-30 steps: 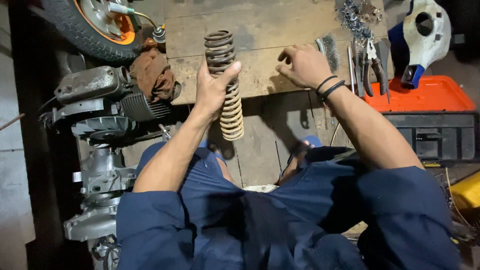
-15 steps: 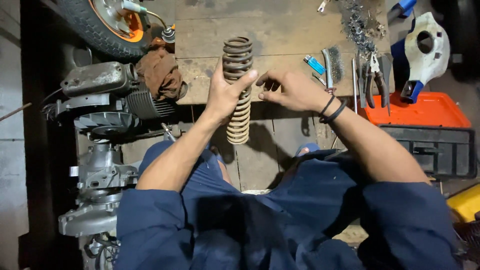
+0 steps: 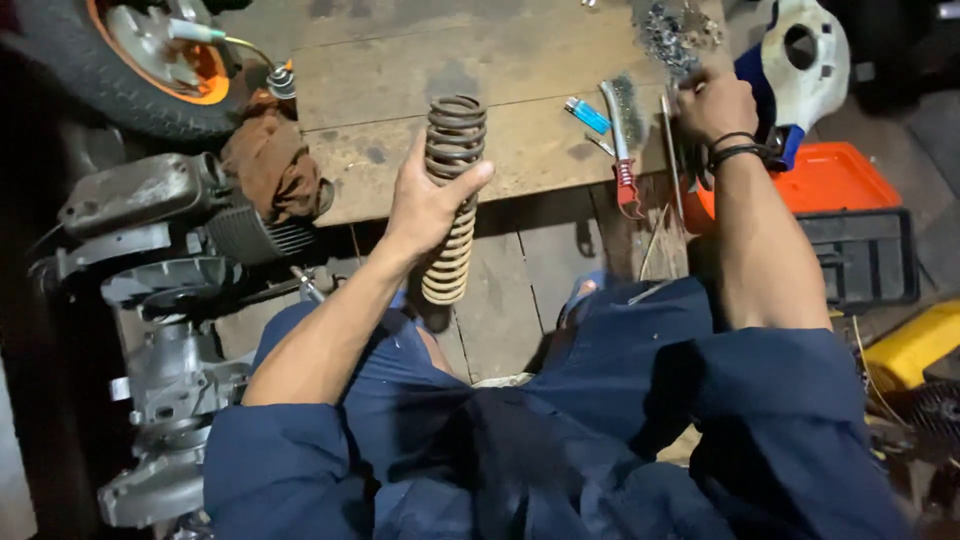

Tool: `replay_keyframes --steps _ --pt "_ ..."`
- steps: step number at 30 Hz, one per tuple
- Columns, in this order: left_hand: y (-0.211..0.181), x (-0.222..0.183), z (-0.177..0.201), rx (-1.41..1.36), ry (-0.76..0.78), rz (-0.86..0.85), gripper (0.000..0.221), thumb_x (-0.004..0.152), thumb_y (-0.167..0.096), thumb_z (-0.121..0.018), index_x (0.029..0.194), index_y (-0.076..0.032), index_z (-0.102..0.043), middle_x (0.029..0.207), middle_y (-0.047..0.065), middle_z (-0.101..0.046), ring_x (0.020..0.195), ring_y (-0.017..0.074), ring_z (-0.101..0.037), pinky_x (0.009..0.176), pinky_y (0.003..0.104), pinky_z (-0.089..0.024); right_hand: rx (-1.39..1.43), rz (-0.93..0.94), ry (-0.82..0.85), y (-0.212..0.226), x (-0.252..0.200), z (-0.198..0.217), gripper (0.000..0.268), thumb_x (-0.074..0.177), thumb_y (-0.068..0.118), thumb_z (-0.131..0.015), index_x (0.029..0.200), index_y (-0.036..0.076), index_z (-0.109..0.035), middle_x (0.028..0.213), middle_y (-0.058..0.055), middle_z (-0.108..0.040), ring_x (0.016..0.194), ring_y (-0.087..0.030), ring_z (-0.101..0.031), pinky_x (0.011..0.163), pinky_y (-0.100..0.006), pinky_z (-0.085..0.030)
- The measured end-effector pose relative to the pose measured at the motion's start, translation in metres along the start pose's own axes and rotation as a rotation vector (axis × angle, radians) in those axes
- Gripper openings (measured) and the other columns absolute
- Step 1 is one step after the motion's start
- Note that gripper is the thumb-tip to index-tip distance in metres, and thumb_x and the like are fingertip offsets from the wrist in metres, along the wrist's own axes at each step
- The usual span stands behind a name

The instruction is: Cleaning a motorcycle suspension spring using a wire brush and a cloth

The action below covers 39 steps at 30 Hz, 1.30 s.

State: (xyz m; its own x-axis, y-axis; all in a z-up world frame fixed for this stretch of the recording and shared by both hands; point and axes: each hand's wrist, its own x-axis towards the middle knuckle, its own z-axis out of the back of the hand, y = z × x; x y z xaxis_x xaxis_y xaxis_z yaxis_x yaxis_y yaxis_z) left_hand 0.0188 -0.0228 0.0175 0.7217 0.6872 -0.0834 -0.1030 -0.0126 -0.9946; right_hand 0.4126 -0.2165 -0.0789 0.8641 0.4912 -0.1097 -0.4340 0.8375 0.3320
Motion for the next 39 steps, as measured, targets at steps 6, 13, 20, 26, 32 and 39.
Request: replay_keyframes --steps 6,13,20,26,32,39 --pt "0.001 0.003 -0.028 0.156 0.101 0.080 0.057 0.075 -0.044 -0.081 0.122 -0.018 -0.061 0.110 0.001 -0.075 0.097 0.0138 -0.069 0.088 0.032 -0.054 -0.118 -0.006 0.015 -0.032 -0.017 0.007 0.019 0.098 0.027 -0.065 0.108 0.019 -0.079 0.094 -0.022 -0.075 0.081 -0.045 -0.069 0.063 -0.056 -0.055" --pt "-0.004 0.005 -0.039 0.161 0.107 0.112 0.067 0.073 -0.049 -0.079 0.129 -0.018 -0.058 0.118 0.001 -0.074 0.104 0.0149 -0.069 0.094 0.034 -0.053 -0.295 0.463 0.153 0.042 -0.044 -0.024 0.027 0.110 0.033 -0.060 0.108 0.009 -0.071 0.086 -0.016 -0.072 0.077 -0.036 -0.070 0.061 -0.054 -0.062" --pt "-0.012 -0.006 -0.019 0.173 0.035 0.156 0.064 0.070 -0.051 -0.089 0.116 -0.015 -0.061 0.115 0.020 -0.071 0.119 0.0397 -0.065 0.100 0.051 -0.051 -0.695 0.559 0.018 0.038 -0.026 -0.103 0.031 0.096 0.019 -0.050 0.096 0.017 -0.081 0.083 -0.007 -0.079 0.079 -0.029 -0.078 0.066 -0.044 -0.061" --pt "-0.001 -0.009 0.000 0.125 -0.016 0.155 0.062 0.070 -0.050 -0.089 0.116 -0.018 -0.062 0.112 0.016 -0.072 0.117 0.0359 -0.066 0.100 0.049 -0.051 -0.671 0.518 0.101 0.046 -0.013 -0.102 0.031 0.094 0.017 -0.051 0.091 0.014 -0.081 0.081 -0.011 -0.080 0.079 -0.035 -0.078 0.063 -0.047 -0.061" --pt "-0.004 -0.016 0.008 0.131 -0.019 0.156 0.063 0.072 -0.051 -0.089 0.118 -0.017 -0.061 0.115 0.017 -0.071 0.119 0.0362 -0.065 0.102 0.049 -0.051 -0.547 0.464 0.173 0.078 -0.029 -0.073 0.034 0.098 0.034 -0.055 0.106 0.011 -0.079 0.089 -0.021 -0.079 0.088 -0.044 -0.077 0.072 -0.054 -0.060" --pt "-0.005 -0.016 0.005 0.089 -0.036 0.152 0.061 0.076 -0.053 -0.086 0.119 -0.018 -0.060 0.111 0.011 -0.073 0.115 0.0295 -0.068 0.102 0.048 -0.051 -0.015 0.490 0.259 0.128 -0.063 -0.057 0.039 0.099 0.042 -0.066 0.123 0.011 -0.059 0.105 -0.022 -0.075 0.109 -0.050 -0.068 0.100 -0.063 -0.049"
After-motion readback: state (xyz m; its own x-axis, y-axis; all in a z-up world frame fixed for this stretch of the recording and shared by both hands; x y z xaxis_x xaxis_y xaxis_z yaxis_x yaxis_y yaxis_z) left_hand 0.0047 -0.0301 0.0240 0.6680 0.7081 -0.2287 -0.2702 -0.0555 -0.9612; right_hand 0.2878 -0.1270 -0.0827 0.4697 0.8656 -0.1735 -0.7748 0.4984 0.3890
